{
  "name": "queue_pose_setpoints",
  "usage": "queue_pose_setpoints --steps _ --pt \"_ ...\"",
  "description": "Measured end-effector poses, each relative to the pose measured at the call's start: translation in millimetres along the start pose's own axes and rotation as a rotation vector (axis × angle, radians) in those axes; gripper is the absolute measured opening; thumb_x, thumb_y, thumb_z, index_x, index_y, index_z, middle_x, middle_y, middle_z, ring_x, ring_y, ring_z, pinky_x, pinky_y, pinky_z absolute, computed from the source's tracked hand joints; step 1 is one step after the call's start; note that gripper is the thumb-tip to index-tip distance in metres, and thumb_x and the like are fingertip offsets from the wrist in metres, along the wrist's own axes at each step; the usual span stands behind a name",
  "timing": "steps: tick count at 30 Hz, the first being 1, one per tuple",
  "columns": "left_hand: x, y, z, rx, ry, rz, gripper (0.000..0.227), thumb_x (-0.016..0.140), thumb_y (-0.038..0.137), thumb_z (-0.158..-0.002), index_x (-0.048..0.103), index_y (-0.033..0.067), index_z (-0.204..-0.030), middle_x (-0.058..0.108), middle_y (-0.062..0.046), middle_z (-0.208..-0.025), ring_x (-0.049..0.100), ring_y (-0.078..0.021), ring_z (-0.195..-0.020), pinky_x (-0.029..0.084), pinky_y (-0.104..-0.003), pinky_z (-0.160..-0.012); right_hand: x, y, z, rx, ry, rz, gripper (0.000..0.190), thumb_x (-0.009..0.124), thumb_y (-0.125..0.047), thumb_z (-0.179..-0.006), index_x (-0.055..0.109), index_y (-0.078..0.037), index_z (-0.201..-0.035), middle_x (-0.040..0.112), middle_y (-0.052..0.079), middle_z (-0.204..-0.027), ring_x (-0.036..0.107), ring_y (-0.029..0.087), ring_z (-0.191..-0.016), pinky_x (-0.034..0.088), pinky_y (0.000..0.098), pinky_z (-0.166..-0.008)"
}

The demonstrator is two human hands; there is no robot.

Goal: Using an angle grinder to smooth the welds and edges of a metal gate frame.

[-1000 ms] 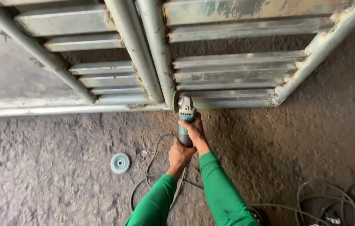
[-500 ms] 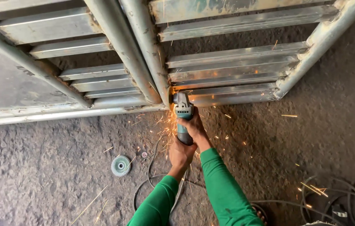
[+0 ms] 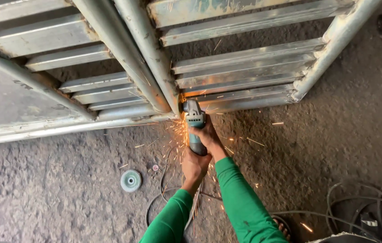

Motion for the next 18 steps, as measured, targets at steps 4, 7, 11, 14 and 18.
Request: queue_pose_setpoints --steps 4,7,11,14,18 --pt "-5.7 1.3 10.2 -0.003 -0.006 0.019 0.062 0.072 0.039 -0.068 0.049 0.0146 -0.120 0.074 -0.019 -0.107 0.071 -0.0421 -0.108 0.055 -0.054 -0.094 -2.9 6.0 5.6 0.004 -0.005 0.050 0.085 0.089 -0.038 -0.063 0.044 -0.007 -0.129 0.057 0.010 -0.098 0.061 0.027 -0.093 0.049 0.0436 -0.080" --pt "-6.6 3.3 9.5 0.006 -0.020 0.029 0.061 0.072 0.038 -0.068 0.050 0.0126 -0.119 0.074 -0.021 -0.108 0.071 -0.0429 -0.109 0.055 -0.054 -0.095 -3.9 4.2 7.4 0.022 0.011 0.062 0.084 0.089 -0.038 -0.064 0.045 -0.007 -0.129 0.056 0.010 -0.098 0.061 0.027 -0.092 0.049 0.0435 -0.078" --pt "-7.9 9.1 24.6 0.001 -0.036 0.039 0.065 0.072 0.037 -0.068 0.048 0.0118 -0.123 0.074 -0.020 -0.112 0.071 -0.0405 -0.112 0.054 -0.053 -0.098 -9.0 6.5 8.4 0.096 -0.017 0.114 0.091 0.091 -0.042 -0.064 0.043 -0.005 -0.132 0.059 0.016 -0.108 0.062 0.031 -0.103 0.049 0.0471 -0.086" --pt "12.5 -3.5 20.7 -0.011 -0.056 0.097 0.072 0.075 0.038 -0.064 0.052 0.0095 -0.126 0.074 -0.020 -0.108 0.072 -0.0405 -0.110 0.055 -0.053 -0.096 -24.2 10.6 18.6 0.131 -0.010 0.152 0.095 0.091 -0.043 -0.064 0.043 0.000 -0.134 0.059 0.021 -0.112 0.061 0.037 -0.107 0.047 0.0526 -0.085" --pt "-3.5 10.1 26.3 0.014 -0.054 0.088 0.064 0.072 0.033 -0.066 0.053 0.0076 -0.121 0.074 -0.020 -0.101 0.073 -0.0424 -0.104 0.055 -0.055 -0.090 -21.6 -2.6 19.6 0.147 -0.008 0.133 0.097 0.090 -0.043 -0.067 0.040 0.000 -0.137 0.059 0.025 -0.119 0.061 0.040 -0.111 0.047 0.0547 -0.087"
Point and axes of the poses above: each hand's wrist, its own z-axis away from the middle knuckle, its own x-axis out of the palm, y = z × x, the point moved 7 cm from there along -z, towards the middle knuckle
